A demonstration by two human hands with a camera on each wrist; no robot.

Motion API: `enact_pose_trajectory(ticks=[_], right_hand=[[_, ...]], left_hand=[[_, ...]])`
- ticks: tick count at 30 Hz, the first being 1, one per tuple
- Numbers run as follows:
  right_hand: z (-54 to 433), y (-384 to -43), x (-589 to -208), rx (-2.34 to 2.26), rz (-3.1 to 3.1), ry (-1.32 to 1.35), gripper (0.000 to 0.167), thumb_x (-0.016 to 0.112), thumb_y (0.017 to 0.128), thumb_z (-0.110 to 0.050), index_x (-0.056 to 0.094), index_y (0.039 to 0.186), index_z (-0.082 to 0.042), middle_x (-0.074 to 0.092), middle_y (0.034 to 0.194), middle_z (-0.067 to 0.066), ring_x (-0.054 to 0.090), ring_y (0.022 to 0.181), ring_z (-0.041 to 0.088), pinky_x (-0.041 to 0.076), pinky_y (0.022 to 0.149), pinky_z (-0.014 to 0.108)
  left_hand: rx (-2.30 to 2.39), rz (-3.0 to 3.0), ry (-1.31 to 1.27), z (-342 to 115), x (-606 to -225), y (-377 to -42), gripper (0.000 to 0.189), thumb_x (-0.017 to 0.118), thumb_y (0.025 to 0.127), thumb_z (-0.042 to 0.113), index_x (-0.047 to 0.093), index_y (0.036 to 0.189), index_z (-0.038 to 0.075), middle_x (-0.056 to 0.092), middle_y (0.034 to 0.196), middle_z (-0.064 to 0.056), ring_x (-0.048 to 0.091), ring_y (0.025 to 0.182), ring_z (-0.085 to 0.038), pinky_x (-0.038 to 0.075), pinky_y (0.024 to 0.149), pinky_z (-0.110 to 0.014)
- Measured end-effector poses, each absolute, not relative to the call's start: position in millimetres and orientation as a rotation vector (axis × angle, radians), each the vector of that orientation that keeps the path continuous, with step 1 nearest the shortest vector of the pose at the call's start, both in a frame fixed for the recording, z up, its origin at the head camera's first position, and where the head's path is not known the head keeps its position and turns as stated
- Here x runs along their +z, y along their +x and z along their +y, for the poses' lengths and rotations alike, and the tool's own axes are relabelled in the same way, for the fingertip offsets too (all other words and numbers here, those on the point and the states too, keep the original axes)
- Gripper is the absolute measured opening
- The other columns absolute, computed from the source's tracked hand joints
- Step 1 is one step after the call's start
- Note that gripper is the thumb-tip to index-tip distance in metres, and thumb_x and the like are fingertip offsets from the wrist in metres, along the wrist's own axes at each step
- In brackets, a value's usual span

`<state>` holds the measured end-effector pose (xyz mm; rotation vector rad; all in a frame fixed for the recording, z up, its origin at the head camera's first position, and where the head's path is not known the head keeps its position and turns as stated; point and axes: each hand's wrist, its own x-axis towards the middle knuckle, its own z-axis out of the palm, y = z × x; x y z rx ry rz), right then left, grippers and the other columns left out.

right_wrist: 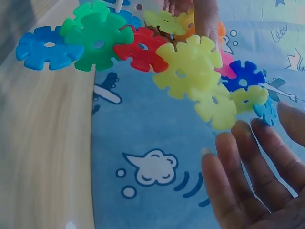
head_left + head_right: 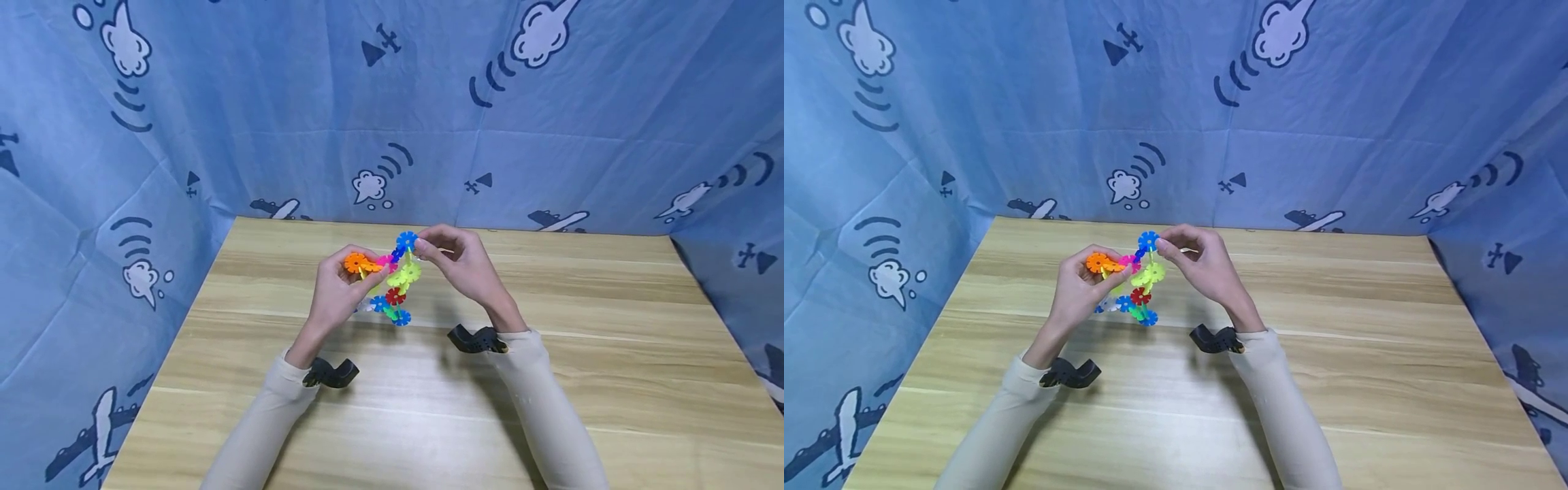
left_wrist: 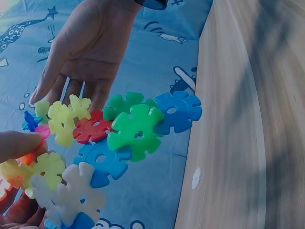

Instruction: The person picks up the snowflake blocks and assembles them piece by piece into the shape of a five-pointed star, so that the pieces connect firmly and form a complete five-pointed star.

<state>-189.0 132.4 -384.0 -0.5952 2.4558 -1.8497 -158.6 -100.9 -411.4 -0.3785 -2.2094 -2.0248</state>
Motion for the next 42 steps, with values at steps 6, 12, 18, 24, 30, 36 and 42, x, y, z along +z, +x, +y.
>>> enact_pose_trajectory(ticks=[6, 12, 18, 24, 30, 36, 42], right_hand=[[132.4, -187.9, -385.1, -1.807, 2.503, -0.624, 0.020, 0.068, 0.102, -0.019, 0.072, 0.110, -0.001, 0.075, 0.104, 0.017, 0.077, 0.089, 0.016, 0.064, 0.083, 0.030], [131.3, -185.0, -382.0, -1.749, 2.588, -0.680, 0.016, 0.070, 0.102, -0.020, 0.074, 0.105, -0.005, 0.076, 0.101, 0.012, 0.074, 0.087, 0.017, 0.063, 0.076, 0.028], [126.4, -182.5, -381.5, -1.603, 2.671, -0.749, 0.014, 0.070, 0.102, -0.023, 0.075, 0.104, -0.010, 0.077, 0.100, 0.006, 0.073, 0.089, 0.018, 0.062, 0.079, 0.030], [118.0, -177.8, -383.0, -1.527, 2.687, -0.870, 0.010, 0.071, 0.101, -0.022, 0.075, 0.101, -0.013, 0.077, 0.097, 0.001, 0.072, 0.088, 0.015, 0.063, 0.083, 0.038], [112.5, -176.9, -386.5, -1.516, 2.679, -0.873, 0.011, 0.073, 0.099, -0.024, 0.076, 0.101, -0.014, 0.077, 0.097, 0.000, 0.072, 0.089, 0.014, 0.064, 0.082, 0.037], [118.4, -181.5, -389.4, -1.479, 2.702, -0.769, 0.016, 0.071, 0.101, -0.028, 0.077, 0.106, -0.015, 0.078, 0.101, -0.001, 0.072, 0.092, 0.014, 0.064, 0.082, 0.037], [121.7, -186.1, -393.3, -1.386, 2.655, -0.762, 0.012, 0.077, 0.097, -0.027, 0.079, 0.105, -0.019, 0.078, 0.102, -0.003, 0.072, 0.094, 0.014, 0.064, 0.083, 0.038]], left_hand=[[-1.998, -2.291, -0.398, -101.0, -412.9, -159.6, 0.024, 0.083, 0.088, 0.010, 0.072, 0.110, 0.007, 0.072, 0.113, -0.011, 0.064, 0.094, -0.021, 0.057, 0.074, -0.021], [-1.874, -2.480, -0.431, -102.0, -414.0, -160.1, 0.037, 0.086, 0.087, 0.023, 0.071, 0.120, 0.017, 0.073, 0.122, 0.000, 0.065, 0.114, -0.021, 0.057, 0.100, -0.043], [-1.750, -2.585, -0.544, -103.1, -414.1, -159.3, 0.051, 0.087, 0.086, 0.030, 0.067, 0.131, 0.020, 0.074, 0.124, -0.001, 0.067, 0.119, -0.021, 0.052, 0.111, -0.048], [-1.656, -2.589, -0.627, -105.0, -411.0, -155.7, 0.049, 0.085, 0.088, 0.035, 0.068, 0.132, 0.024, 0.076, 0.122, 0.003, 0.070, 0.116, -0.019, 0.054, 0.108, -0.052], [-1.640, -2.518, -0.638, -103.7, -409.0, -154.9, 0.035, 0.083, 0.090, 0.031, 0.074, 0.122, 0.019, 0.079, 0.113, 0.001, 0.075, 0.105, -0.019, 0.059, 0.101, -0.049], [-1.694, -2.501, -0.563, -111.0, -407.3, -158.4, 0.030, 0.081, 0.092, 0.029, 0.075, 0.117, 0.013, 0.080, 0.103, -0.004, 0.076, 0.094, -0.018, 0.062, 0.095, -0.042], [-1.882, -2.459, -0.451, -120.5, -405.9, -163.2, 0.027, 0.079, 0.095, 0.030, 0.074, 0.113, 0.011, 0.079, 0.102, -0.013, 0.078, 0.091, -0.034, 0.064, 0.079, -0.036]])
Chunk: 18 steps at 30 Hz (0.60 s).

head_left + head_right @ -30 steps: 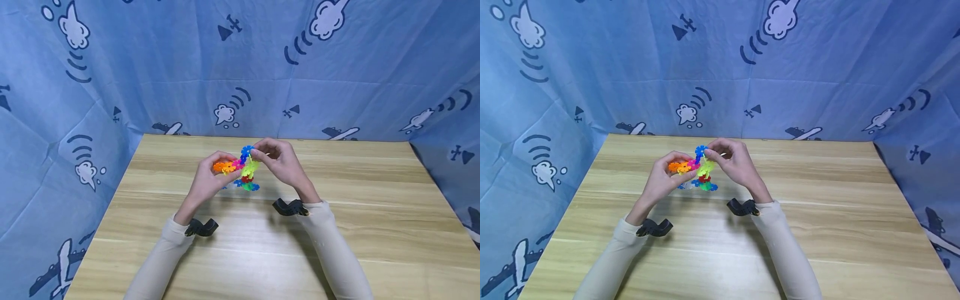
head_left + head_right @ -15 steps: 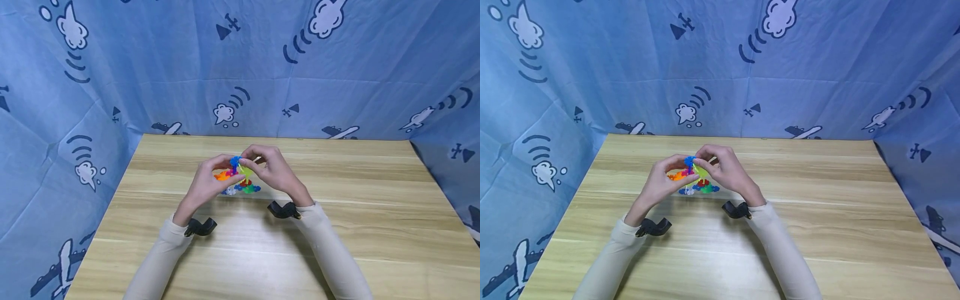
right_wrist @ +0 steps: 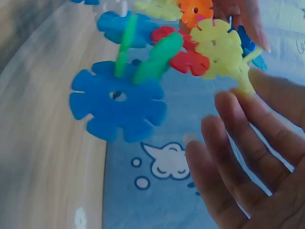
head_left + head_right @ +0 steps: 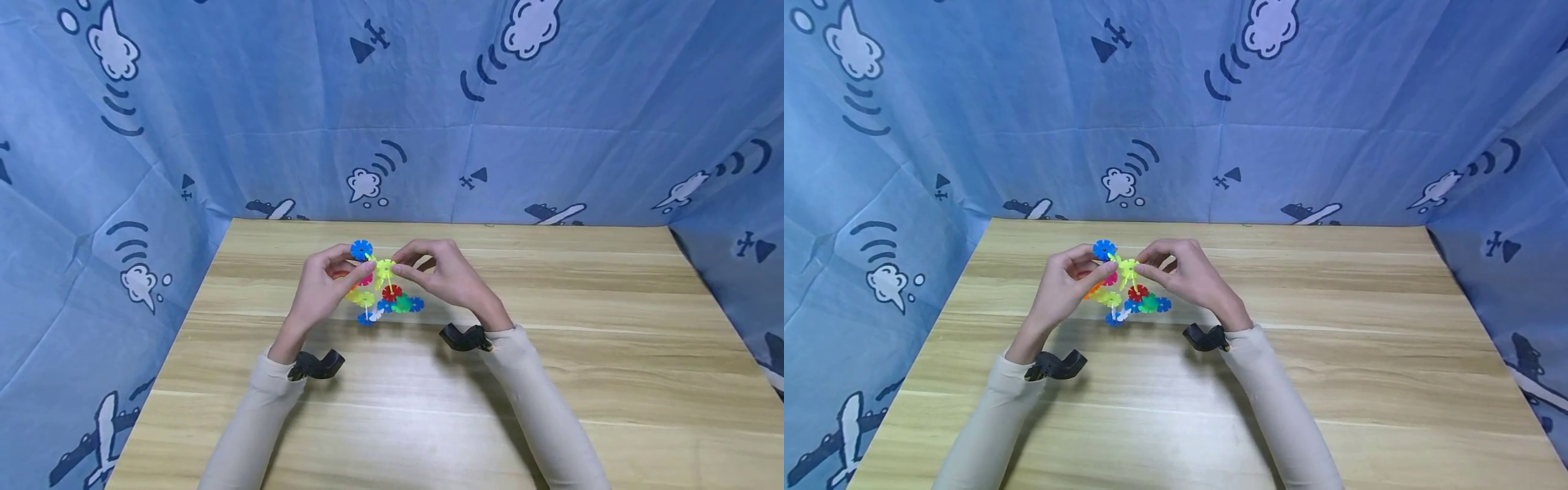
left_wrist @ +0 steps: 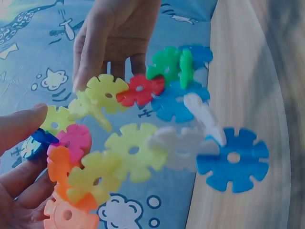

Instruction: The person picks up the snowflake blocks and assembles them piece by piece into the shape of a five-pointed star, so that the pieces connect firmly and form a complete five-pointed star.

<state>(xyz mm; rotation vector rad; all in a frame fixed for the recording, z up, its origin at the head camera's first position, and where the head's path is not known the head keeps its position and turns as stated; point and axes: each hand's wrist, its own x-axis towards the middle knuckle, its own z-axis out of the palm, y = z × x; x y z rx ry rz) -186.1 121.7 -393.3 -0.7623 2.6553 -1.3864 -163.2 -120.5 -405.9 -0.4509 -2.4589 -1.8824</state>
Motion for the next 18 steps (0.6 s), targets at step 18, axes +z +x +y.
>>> enact_pose_trajectory(ticks=[18], right_hand=[[123.2, -192.8, -403.1, -1.449, 2.524, -0.667, 0.010, 0.073, 0.100, -0.024, 0.075, 0.101, -0.014, 0.076, 0.100, 0.014, 0.070, 0.090, 0.022, 0.062, 0.080, 0.038]], left_hand=[[-1.902, -2.462, -0.379, -129.1, -406.0, -167.6, 0.029, 0.080, 0.094, 0.027, 0.073, 0.117, 0.010, 0.078, 0.104, -0.012, 0.077, 0.082, -0.021, 0.059, 0.065, -0.025]])
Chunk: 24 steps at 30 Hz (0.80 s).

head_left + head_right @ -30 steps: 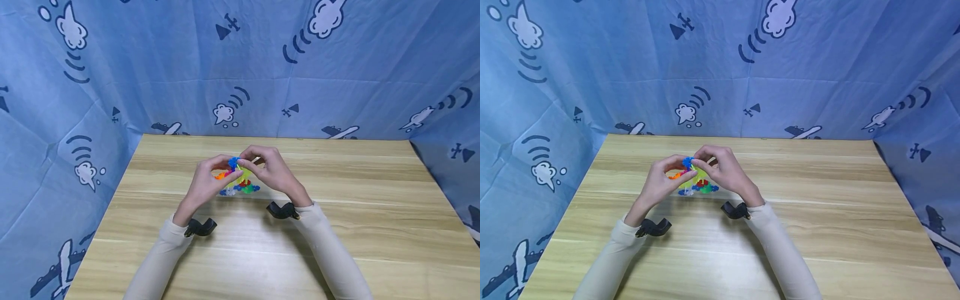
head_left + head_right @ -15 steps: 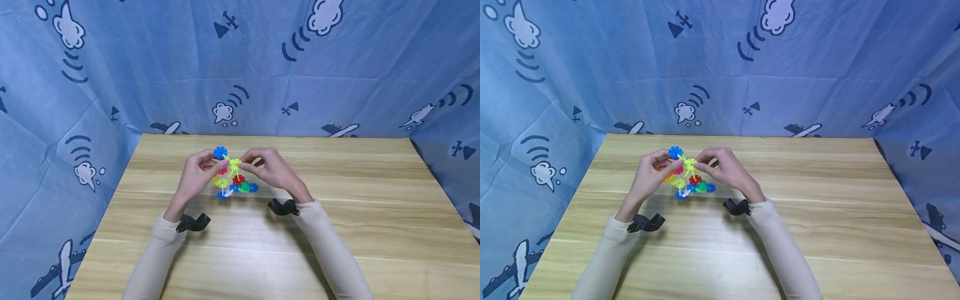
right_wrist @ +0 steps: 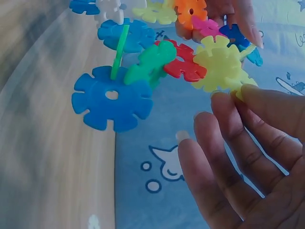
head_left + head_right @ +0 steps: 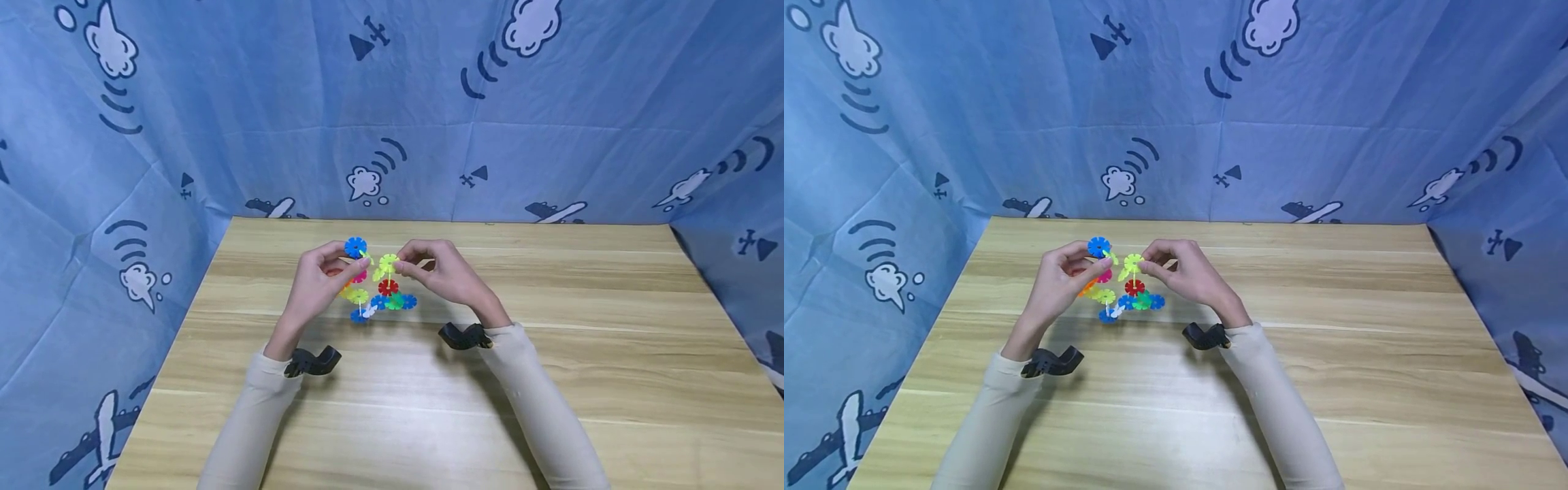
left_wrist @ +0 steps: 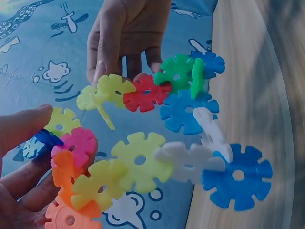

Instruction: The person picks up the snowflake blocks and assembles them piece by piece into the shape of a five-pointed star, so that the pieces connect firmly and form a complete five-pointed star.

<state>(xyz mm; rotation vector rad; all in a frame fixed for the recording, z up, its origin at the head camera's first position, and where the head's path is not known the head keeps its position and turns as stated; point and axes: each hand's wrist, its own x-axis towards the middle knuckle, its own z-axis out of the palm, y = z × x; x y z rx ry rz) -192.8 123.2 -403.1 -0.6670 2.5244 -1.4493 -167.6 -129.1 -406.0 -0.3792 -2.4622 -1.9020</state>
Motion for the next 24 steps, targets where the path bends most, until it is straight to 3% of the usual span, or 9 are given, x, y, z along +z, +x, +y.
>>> enact_pose_trajectory(ticks=[5, 9, 13, 15, 20, 21, 22, 24], right_hand=[[124.2, -197.2, -405.0, -1.420, 2.521, -0.692, 0.013, 0.072, 0.100, -0.027, 0.076, 0.103, -0.015, 0.076, 0.102, 0.010, 0.070, 0.094, 0.023, 0.062, 0.082, 0.037], [136.3, -206.9, -409.3, -1.424, 2.563, -0.660, 0.022, 0.068, 0.103, -0.030, 0.075, 0.112, -0.011, 0.076, 0.111, 0.007, 0.071, 0.104, 0.030, 0.062, 0.088, 0.045], [153.8, -218.2, -423.9, -1.348, 2.669, -0.541, 0.028, 0.061, 0.106, -0.019, 0.068, 0.127, -0.002, 0.071, 0.129, 0.015, 0.067, 0.120, 0.038, 0.060, 0.096, 0.053], [158.9, -222.1, -434.2, -1.227, 2.698, -0.530, 0.035, 0.057, 0.105, -0.011, 0.060, 0.139, -0.002, 0.066, 0.137, 0.019, 0.067, 0.112, 0.041, 0.059, 0.095, 0.051], [160.6, -226.8, -457.2, -0.928, 2.663, -0.630, 0.062, 0.053, 0.101, -0.005, 0.035, 0.160, -0.003, 0.040, 0.164, 0.024, 0.046, 0.144, 0.046, 0.037, 0.123, 0.058], [160.6, -226.8, -460.3, -0.881, 2.657, -0.648, 0.064, 0.053, 0.101, -0.005, 0.031, 0.162, -0.003, 0.035, 0.166, 0.024, 0.034, 0.154, 0.045, 0.029, 0.128, 0.058], [160.6, -226.6, -463.0, -0.842, 2.651, -0.652, 0.066, 0.053, 0.102, -0.007, 0.029, 0.163, -0.003, 0.027, 0.170, 0.023, 0.020, 0.160, 0.044, 0.017, 0.131, 0.059], [161.4, -224.8, -465.2, -0.799, 2.637, -0.635, 0.067, 0.054, 0.103, -0.009, 0.027, 0.164, -0.005, 0.024, 0.171, 0.023, 0.016, 0.161, 0.044, 0.015, 0.132, 0.059]], left_hand=[[-1.835, -2.488, -0.378, -128.4, -403.2, -166.9, 0.029, 0.081, 0.093, 0.028, 0.073, 0.115, 0.010, 0.079, 0.101, -0.012, 0.079, 0.085, -0.026, 0.063, 0.070, -0.029], [-1.763, -2.518, -0.385, -127.5, -401.5, -166.7, 0.031, 0.082, 0.092, 0.030, 0.073, 0.116, 0.011, 0.079, 0.103, -0.010, 0.079, 0.088, -0.033, 0.063, 0.071, -0.029], [-1.695, -2.549, -0.392, -127.8, -400.3, -166.4, 0.031, 0.082, 0.092, 0.031, 0.074, 0.114, 0.012, 0.078, 0.103, -0.007, 0.078, 0.086, -0.027, 0.062, 0.070, -0.027], [-1.671, -2.561, -0.408, -128.1, -400.0, -165.7, 0.030, 0.082, 0.092, 0.031, 0.074, 0.114, 0.012, 0.078, 0.102, -0.007, 0.078, 0.085, -0.023, 0.062, 0.070, -0.028], [-1.662, -2.579, -0.450, -127.6, -402.1, -164.7, 0.031, 0.082, 0.092, 0.032, 0.075, 0.114, 0.011, 0.079, 0.103, -0.007, 0.078, 0.084, -0.020, 0.063, 0.073, -0.031], [-1.658, -2.582, -0.453, -127.3, -402.6, -164.6, 0.031, 0.082, 0.092, 0.032, 0.075, 0.115, 0.011, 0.079, 0.104, -0.007, 0.077, 0.084, -0.019, 0.063, 0.073, -0.032], [-1.655, -2.584, -0.453, -127.1, -402.8, -164.4, 0.031, 0.082, 0.092, 0.032, 0.075, 0.114, 0.011, 0.079, 0.103, -0.007, 0.077, 0.084, -0.019, 0.063, 0.074, -0.033], [-1.654, -2.581, -0.453, -127.0, -403.4, -164.4, 0.031, 0.082, 0.092, 0.032, 0.075, 0.114, 0.011, 0.079, 0.103, -0.007, 0.077, 0.084, -0.019, 0.064, 0.075, -0.037]])
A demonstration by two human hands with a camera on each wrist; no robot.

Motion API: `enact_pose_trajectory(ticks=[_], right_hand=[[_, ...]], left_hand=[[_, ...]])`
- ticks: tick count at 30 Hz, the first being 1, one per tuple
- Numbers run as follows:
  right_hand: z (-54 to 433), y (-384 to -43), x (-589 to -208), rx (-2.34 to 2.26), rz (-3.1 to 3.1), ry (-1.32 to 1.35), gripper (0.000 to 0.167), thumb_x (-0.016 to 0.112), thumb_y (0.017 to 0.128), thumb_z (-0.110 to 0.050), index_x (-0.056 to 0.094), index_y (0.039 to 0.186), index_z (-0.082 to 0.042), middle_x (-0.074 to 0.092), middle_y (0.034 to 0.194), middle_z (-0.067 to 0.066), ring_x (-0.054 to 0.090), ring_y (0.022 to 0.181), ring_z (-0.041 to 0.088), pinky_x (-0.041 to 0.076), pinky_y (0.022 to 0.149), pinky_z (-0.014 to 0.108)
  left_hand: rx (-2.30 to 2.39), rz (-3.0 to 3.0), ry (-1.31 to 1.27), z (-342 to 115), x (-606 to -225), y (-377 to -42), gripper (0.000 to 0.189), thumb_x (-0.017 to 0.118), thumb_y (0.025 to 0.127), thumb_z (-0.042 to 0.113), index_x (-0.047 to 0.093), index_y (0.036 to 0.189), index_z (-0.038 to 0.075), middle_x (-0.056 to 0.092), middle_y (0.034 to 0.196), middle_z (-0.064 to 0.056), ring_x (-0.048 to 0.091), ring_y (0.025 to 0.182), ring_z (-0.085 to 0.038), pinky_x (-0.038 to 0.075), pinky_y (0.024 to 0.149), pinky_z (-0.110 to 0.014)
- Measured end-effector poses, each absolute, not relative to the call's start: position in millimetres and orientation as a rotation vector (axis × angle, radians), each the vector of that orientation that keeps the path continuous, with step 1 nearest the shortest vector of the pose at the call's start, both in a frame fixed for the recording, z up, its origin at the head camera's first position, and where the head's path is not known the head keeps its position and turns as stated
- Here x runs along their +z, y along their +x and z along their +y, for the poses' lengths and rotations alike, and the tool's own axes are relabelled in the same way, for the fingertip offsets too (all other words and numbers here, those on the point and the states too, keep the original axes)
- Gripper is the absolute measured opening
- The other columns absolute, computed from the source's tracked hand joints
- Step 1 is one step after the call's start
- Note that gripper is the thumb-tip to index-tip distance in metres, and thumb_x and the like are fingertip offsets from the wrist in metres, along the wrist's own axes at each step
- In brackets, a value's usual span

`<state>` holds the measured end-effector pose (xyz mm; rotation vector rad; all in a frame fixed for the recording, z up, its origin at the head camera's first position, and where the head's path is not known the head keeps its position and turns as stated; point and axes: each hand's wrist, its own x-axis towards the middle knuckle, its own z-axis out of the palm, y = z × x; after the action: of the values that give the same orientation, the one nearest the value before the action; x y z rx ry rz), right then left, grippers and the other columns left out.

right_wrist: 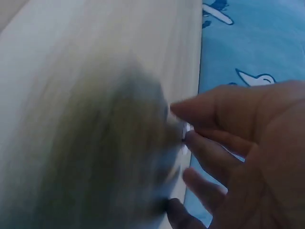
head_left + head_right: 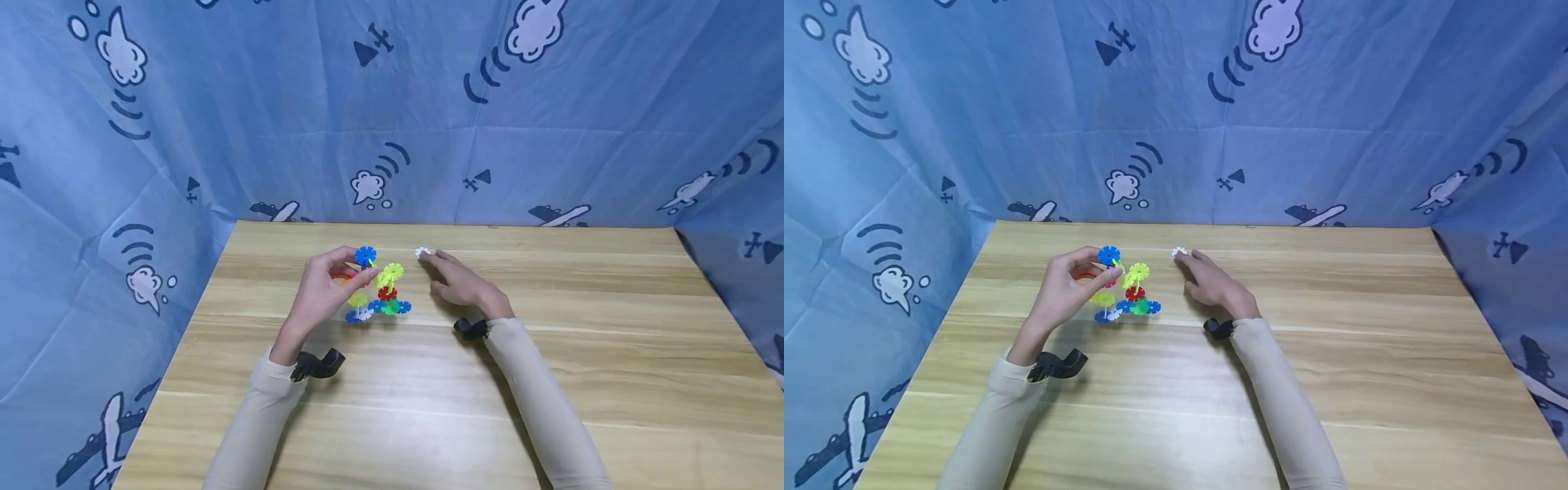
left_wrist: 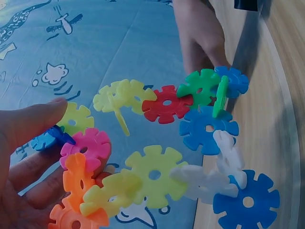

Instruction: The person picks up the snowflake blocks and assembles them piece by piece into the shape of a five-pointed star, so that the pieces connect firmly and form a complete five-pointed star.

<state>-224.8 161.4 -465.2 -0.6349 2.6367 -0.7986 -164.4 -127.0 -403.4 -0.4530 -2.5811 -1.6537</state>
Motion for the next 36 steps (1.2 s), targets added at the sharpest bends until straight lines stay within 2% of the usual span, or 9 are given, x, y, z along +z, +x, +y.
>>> enact_pose_trajectory(ticks=[2, 4, 7, 9, 13, 21, 26, 31, 36], right_hand=[[163.2, -223.3, -463.9, -0.766, 2.644, -0.636, 0.062, 0.054, 0.104, -0.012, 0.032, 0.162, -0.005, 0.030, 0.169, 0.023, 0.022, 0.160, 0.044, 0.019, 0.131, 0.059], [165.2, -223.0, -460.6, -0.781, 2.665, -0.644, 0.053, 0.057, 0.104, -0.012, 0.045, 0.155, -0.002, 0.045, 0.161, 0.023, 0.039, 0.152, 0.044, 0.030, 0.127, 0.059], [167.2, -224.5, -457.1, -0.849, 2.713, -0.640, 0.039, 0.063, 0.102, -0.010, 0.061, 0.139, 0.001, 0.066, 0.140, 0.021, 0.062, 0.132, 0.040, 0.048, 0.115, 0.056], [167.0, -226.0, -458.3, -0.879, 2.746, -0.613, 0.037, 0.070, 0.098, -0.009, 0.066, 0.132, 0.002, 0.071, 0.127, 0.020, 0.068, 0.118, 0.037, 0.055, 0.105, 0.052], [164.9, -226.6, -464.7, -0.830, 2.809, -0.580, 0.041, 0.080, 0.092, -0.013, 0.069, 0.128, 0.001, 0.067, 0.115, 0.017, 0.068, 0.106, 0.033, 0.059, 0.095, 0.047], [163.2, -226.8, -468.6, -0.859, 2.817, -0.493, 0.018, 0.083, 0.089, -0.011, 0.074, 0.101, -0.002, 0.069, 0.097, 0.012, 0.063, 0.088, 0.024, 0.054, 0.082, 0.038], [167.4, -225.4, -465.2, -0.894, 2.749, -0.440, 0.021, 0.085, 0.086, -0.009, 0.069, 0.099, -0.003, 0.070, 0.095, 0.011, 0.062, 0.088, 0.023, 0.053, 0.082, 0.035], [169.6, -223.1, -452.1, -0.979, 2.762, -0.455, 0.014, 0.080, 0.089, -0.003, 0.068, 0.096, -0.003, 0.071, 0.093, 0.012, 0.064, 0.085, 0.024, 0.053, 0.078, 0.031], [161.0, -215.8, -425.7, -1.264, 2.763, -0.472, 0.012, 0.075, 0.096, -0.011, 0.072, 0.103, -0.002, 0.076, 0.096, 0.016, 0.073, 0.086, 0.026, 0.060, 0.076, 0.031]], left_hand=[[-1.650, -2.576, -0.449, -127.6, -403.9, -164.3, 0.032, 0.082, 0.092, 0.031, 0.075, 0.115, 0.010, 0.079, 0.103, -0.006, 0.077, 0.084, -0.018, 0.064, 0.076, -0.038], [-1.647, -2.571, -0.449, -128.4, -404.3, -164.8, 0.030, 0.081, 0.092, 0.031, 0.075, 0.114, 0.011, 0.079, 0.102, -0.005, 0.077, 0.083, -0.018, 0.063, 0.076, -0.039], [-1.643, -2.563, -0.450, -129.4, -404.7, -165.5, 0.030, 0.082, 0.092, 0.031, 0.075, 0.114, 0.011, 0.078, 0.102, -0.005, 0.077, 0.084, -0.017, 0.063, 0.075, -0.037], [-1.646, -2.561, -0.457, -129.5, -404.1, -166.0, 0.028, 0.082, 0.092, 0.031, 0.075, 0.113, 0.012, 0.079, 0.101, -0.005, 0.077, 0.084, -0.018, 0.062, 0.074, -0.036], [-1.656, -2.565, -0.462, -128.8, -403.5, -165.1, 0.030, 0.081, 0.092, 0.032, 0.075, 0.113, 0.011, 0.079, 0.102, -0.005, 0.076, 0.084, -0.018, 0.063, 0.075, -0.038], [-1.677, -2.544, -0.485, -129.7, -401.6, -163.5, 0.029, 0.081, 0.093, 0.031, 0.075, 0.114, 0.012, 0.080, 0.098, -0.006, 0.076, 0.084, -0.018, 0.062, 0.079, -0.049], [-1.693, -2.555, -0.497, -128.6, -402.2, -164.1, 0.027, 0.081, 0.093, 0.029, 0.075, 0.113, 0.013, 0.079, 0.101, -0.006, 0.076, 0.089, -0.019, 0.061, 0.082, -0.049], [-1.656, -2.593, -0.513, -126.6, -402.7, -163.7, 0.026, 0.081, 0.092, 0.029, 0.074, 0.114, 0.016, 0.078, 0.105, -0.004, 0.076, 0.100, -0.022, 0.059, 0.091, -0.050], [-1.612, -2.629, -0.519, -126.0, -403.0, -163.4, 0.027, 0.081, 0.092, 0.030, 0.073, 0.115, 0.018, 0.077, 0.109, -0.001, 0.074, 0.109, -0.024, 0.056, 0.100, -0.054]])
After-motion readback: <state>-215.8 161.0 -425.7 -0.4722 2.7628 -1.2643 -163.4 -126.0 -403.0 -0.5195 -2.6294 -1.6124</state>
